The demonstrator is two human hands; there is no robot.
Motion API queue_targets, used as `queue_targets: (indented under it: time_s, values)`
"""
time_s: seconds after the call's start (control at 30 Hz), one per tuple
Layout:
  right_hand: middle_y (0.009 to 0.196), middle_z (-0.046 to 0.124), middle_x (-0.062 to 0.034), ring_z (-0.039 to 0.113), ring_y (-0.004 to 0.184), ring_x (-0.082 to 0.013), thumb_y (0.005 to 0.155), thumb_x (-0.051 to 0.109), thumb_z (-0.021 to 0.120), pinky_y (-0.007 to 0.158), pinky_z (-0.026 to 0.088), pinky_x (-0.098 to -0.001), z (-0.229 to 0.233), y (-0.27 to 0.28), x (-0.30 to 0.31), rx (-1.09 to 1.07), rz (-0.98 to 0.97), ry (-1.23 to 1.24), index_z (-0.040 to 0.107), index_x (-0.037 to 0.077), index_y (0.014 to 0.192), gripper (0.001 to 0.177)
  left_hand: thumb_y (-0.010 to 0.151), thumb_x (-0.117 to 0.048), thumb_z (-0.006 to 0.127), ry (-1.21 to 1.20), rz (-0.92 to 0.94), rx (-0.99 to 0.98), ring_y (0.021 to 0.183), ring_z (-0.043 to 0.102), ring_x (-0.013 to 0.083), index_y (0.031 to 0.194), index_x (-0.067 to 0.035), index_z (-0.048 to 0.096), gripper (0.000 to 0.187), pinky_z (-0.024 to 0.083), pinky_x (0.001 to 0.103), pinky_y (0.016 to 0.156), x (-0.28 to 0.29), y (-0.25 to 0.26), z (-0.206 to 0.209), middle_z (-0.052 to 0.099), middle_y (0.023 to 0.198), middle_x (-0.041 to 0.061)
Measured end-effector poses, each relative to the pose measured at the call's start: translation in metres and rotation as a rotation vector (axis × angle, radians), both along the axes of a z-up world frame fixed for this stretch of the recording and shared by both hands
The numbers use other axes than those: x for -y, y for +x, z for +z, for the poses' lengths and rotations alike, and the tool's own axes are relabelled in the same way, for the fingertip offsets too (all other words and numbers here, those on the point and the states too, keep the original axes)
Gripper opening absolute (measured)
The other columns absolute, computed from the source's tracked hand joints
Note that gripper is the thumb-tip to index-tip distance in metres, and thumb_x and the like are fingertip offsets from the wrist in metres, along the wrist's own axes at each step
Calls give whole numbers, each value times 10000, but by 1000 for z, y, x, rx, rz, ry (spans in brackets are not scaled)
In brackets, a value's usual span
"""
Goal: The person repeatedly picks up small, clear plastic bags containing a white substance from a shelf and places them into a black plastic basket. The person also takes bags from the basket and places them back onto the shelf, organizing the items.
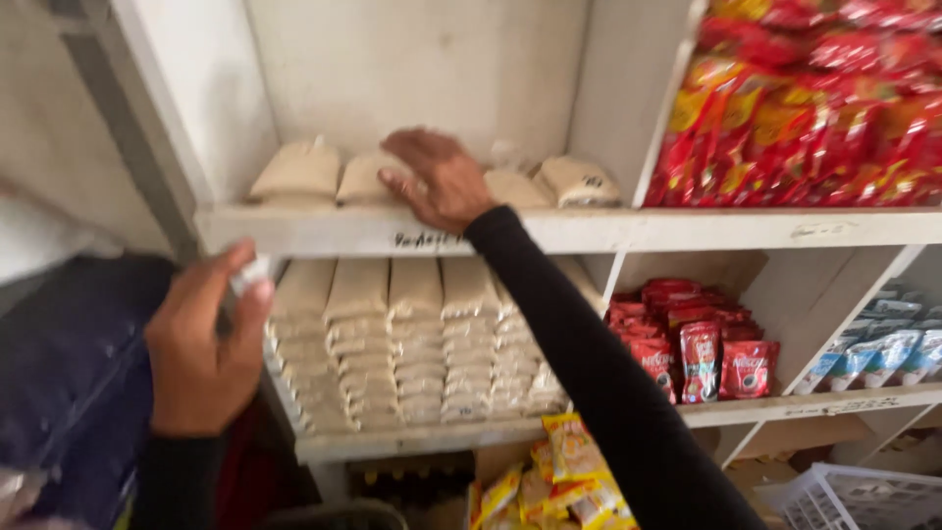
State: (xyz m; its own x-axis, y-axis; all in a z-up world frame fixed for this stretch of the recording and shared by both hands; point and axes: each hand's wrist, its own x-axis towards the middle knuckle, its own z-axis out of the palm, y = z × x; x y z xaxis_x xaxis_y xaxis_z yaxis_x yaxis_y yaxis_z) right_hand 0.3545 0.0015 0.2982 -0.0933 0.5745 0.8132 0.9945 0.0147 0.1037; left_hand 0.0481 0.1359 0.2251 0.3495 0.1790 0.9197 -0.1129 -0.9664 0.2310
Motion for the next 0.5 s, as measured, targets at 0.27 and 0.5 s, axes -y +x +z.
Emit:
queue_targets:
  time_s: [0.27,0.5]
  values:
    - [1288,654,-167,612,1244,-334,1008,210,723,1056,474,-468,-117,-112,23,167,150,92,652,39,1313,357,939,-347,671,-977,7,-388,1022,743,235,1293,-70,692,450,601,369,818,0,-103,-317,765,1104,170]
    - [975,738,-102,688,851,-183,983,169,672,773,559,-318,-437,-251,16,-958,406,-706,712,65,1236,276,939,-282,658,-1055,303,-740,995,713,308,1230,-74,726,364,585,433,844,-1,-203,-633,742,1147,161]
